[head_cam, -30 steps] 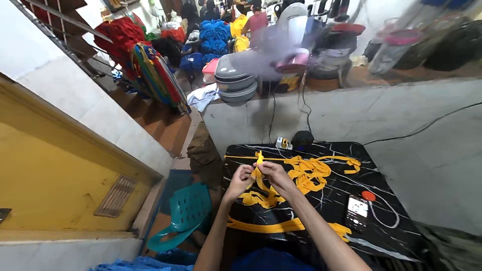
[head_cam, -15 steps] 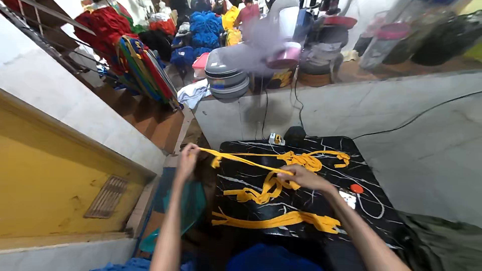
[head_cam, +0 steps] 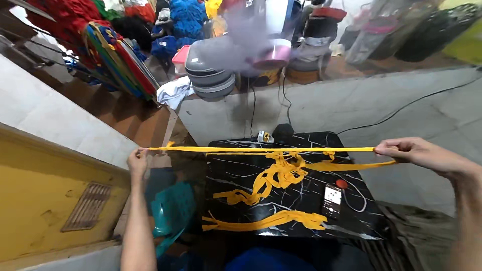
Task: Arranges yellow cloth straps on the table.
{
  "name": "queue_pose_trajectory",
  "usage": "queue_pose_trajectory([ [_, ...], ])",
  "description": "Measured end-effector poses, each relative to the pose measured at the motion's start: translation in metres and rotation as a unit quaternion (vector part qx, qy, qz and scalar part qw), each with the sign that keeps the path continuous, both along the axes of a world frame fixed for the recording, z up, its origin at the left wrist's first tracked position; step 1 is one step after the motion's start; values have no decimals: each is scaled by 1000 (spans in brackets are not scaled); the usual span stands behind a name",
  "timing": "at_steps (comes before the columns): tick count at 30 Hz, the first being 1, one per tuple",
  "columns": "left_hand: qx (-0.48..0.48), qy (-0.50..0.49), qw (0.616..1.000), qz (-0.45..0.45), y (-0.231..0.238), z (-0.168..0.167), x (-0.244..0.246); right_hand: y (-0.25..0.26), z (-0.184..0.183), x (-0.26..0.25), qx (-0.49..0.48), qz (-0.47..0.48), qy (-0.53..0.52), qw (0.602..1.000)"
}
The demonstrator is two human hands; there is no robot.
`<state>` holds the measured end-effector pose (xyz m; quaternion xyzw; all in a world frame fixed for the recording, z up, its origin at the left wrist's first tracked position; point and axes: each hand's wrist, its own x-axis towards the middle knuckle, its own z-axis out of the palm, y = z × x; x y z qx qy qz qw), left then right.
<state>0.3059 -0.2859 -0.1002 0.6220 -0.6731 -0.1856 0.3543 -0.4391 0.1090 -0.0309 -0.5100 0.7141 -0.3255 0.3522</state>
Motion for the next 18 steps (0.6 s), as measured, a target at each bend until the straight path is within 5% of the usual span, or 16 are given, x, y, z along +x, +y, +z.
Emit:
queue_pose_trajectory([
  [7, -49, -58, 990, 120, -29, -13, 17, 12, 5, -48, -44, -70, 76, 994],
  [12, 49, -16, 986, 157, -48, -24, 0, -19, 42, -32, 101, -120, 135, 978],
  [18, 98, 48, 984, 139, -70, -56, -43, -80, -28, -92, 89, -44, 207, 973],
])
